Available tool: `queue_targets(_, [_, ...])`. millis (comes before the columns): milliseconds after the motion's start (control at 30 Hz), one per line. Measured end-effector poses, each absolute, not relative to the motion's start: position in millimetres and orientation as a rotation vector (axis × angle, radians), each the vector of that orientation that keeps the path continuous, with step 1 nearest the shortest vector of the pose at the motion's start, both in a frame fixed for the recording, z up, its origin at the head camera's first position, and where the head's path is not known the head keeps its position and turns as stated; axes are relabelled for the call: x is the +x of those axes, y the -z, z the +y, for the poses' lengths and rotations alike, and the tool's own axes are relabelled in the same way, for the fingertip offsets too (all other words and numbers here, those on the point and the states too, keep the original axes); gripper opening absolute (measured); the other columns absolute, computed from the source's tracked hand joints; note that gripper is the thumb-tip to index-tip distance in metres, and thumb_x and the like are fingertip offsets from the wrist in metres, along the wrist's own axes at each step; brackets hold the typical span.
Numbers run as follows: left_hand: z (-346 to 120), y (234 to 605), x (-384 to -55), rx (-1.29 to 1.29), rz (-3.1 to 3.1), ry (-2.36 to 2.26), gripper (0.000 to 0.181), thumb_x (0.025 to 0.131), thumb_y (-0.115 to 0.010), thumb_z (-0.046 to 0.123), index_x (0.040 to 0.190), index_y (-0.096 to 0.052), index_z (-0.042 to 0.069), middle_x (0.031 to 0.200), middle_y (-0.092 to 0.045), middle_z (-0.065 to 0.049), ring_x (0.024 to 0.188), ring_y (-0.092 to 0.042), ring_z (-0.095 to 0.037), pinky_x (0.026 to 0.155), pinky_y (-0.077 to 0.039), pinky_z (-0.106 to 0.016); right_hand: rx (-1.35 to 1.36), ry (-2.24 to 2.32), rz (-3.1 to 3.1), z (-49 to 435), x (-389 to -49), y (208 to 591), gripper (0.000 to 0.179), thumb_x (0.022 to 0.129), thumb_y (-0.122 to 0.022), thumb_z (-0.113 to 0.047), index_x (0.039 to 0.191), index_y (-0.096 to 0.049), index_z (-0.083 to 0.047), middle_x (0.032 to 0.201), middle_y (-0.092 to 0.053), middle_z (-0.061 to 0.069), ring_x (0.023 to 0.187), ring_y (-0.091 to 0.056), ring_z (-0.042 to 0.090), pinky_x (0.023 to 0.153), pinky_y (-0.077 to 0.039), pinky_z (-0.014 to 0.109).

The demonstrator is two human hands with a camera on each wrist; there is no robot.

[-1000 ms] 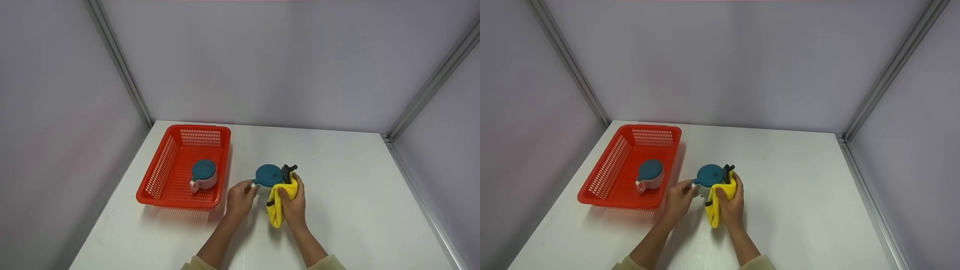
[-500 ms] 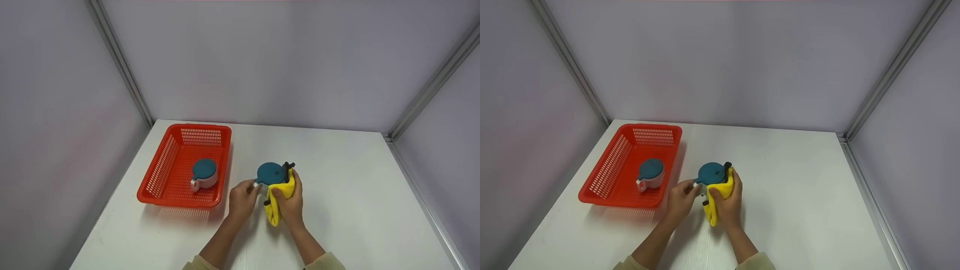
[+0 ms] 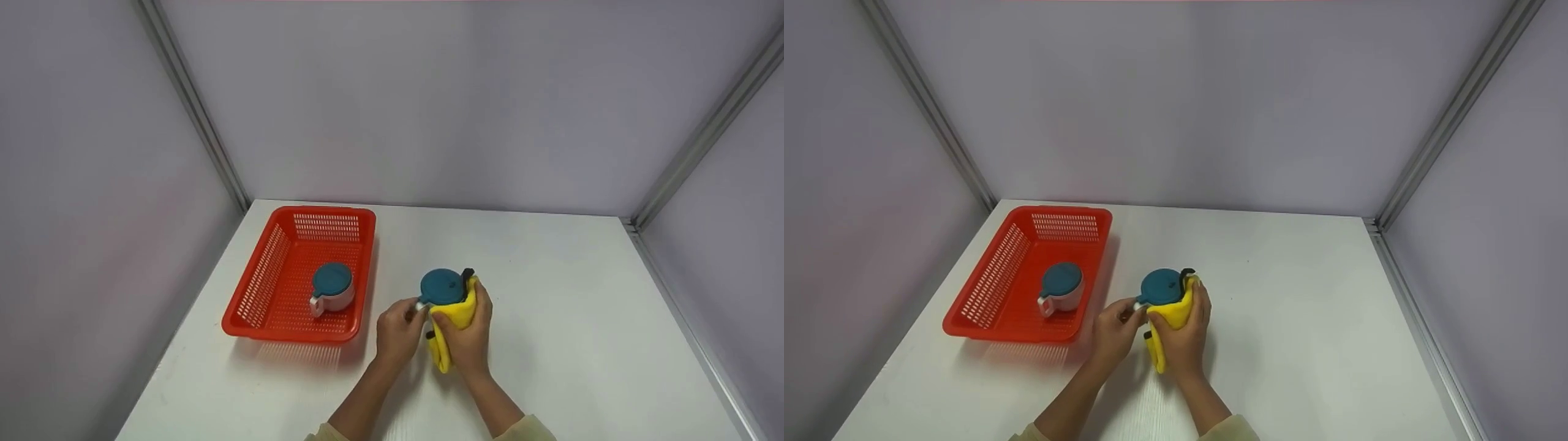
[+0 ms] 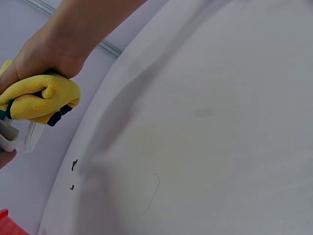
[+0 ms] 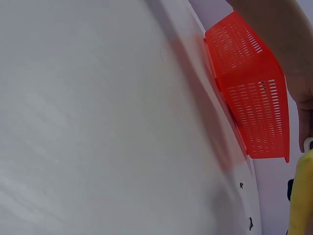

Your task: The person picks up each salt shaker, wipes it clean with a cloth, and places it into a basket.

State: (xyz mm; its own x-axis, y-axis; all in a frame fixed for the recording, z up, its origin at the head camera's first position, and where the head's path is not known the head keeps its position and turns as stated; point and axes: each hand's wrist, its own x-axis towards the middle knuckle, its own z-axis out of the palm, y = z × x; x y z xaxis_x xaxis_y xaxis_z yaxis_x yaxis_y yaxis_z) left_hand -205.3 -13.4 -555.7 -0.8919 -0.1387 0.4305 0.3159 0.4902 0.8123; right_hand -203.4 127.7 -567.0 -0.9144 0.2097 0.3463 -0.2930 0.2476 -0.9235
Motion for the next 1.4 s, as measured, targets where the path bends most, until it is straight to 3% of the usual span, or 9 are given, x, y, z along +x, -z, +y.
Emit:
queue_targets(133, [-11.2,556.9,-204.7,-0.136,-2.279,1.383,0.014,0.090,-0.073,0.018,0.098,-0.074,0.008,0.078,-0.067,0.002,0.070,-0.058,-0.006,0.064,-0.054,-0.021,0.088,-1.632,-2.125,125.5,-204.5,571.2,0.096,0.081,-0.083,-0.024,0.155,-0.022,-0.030,0.154,-0.028,-0.001,0.127,-0.040,0.012,0.109,-0.036,0.026])
queue_targets(400, [-5.4,557.2,-200.7,-0.134,-2.266,1.307,0.015,0.090,-0.072,0.013,0.100,-0.073,0.004,0.078,-0.066,-0.001,0.070,-0.059,-0.007,0.063,-0.055,-0.019,0.031,-1.471,-2.129,116.1,-200.9,572.2,0.095,0.082,-0.081,-0.029,0.156,-0.022,-0.024,0.156,-0.026,0.005,0.128,-0.042,0.018,0.110,-0.039,0.046])
queue_targets(667, [-3.9,555.5,-198.6,-0.109,-2.277,1.306,0.017,0.090,-0.071,0.013,0.103,-0.074,0.003,0.082,-0.068,-0.001,0.072,-0.060,-0.008,0.067,-0.057,-0.022,0.021,-1.462,-2.100,111.1,-199.9,577.3,0.095,0.082,-0.081,-0.027,0.156,-0.022,-0.023,0.156,-0.023,0.007,0.129,-0.040,0.019,0.112,-0.036,0.048])
queue_targets(1167, [-18.6,550.7,-201.3,-0.125,-2.332,1.370,0.019,0.091,-0.071,0.016,0.107,-0.072,0.006,0.084,-0.067,0.001,0.074,-0.058,-0.007,0.068,-0.056,-0.020,0.168,-1.442,-2.169,120.5,-202.1,587.9,0.107,0.076,-0.086,-0.030,0.157,-0.017,-0.025,0.158,-0.021,0.003,0.130,-0.041,0.016,0.113,-0.029,0.018])
queue_targets(1400, [-22.4,545.8,-201.4,-0.116,-2.390,1.359,0.019,0.091,-0.071,0.015,0.109,-0.071,0.009,0.086,-0.067,0.003,0.075,-0.057,-0.006,0.072,-0.056,-0.018,0.157,-1.565,-2.185,126.5,-202.0,583.9,0.100,0.077,-0.085,-0.019,0.155,-0.022,-0.018,0.150,-0.033,0.007,0.121,-0.045,0.015,0.107,-0.032,0.013])
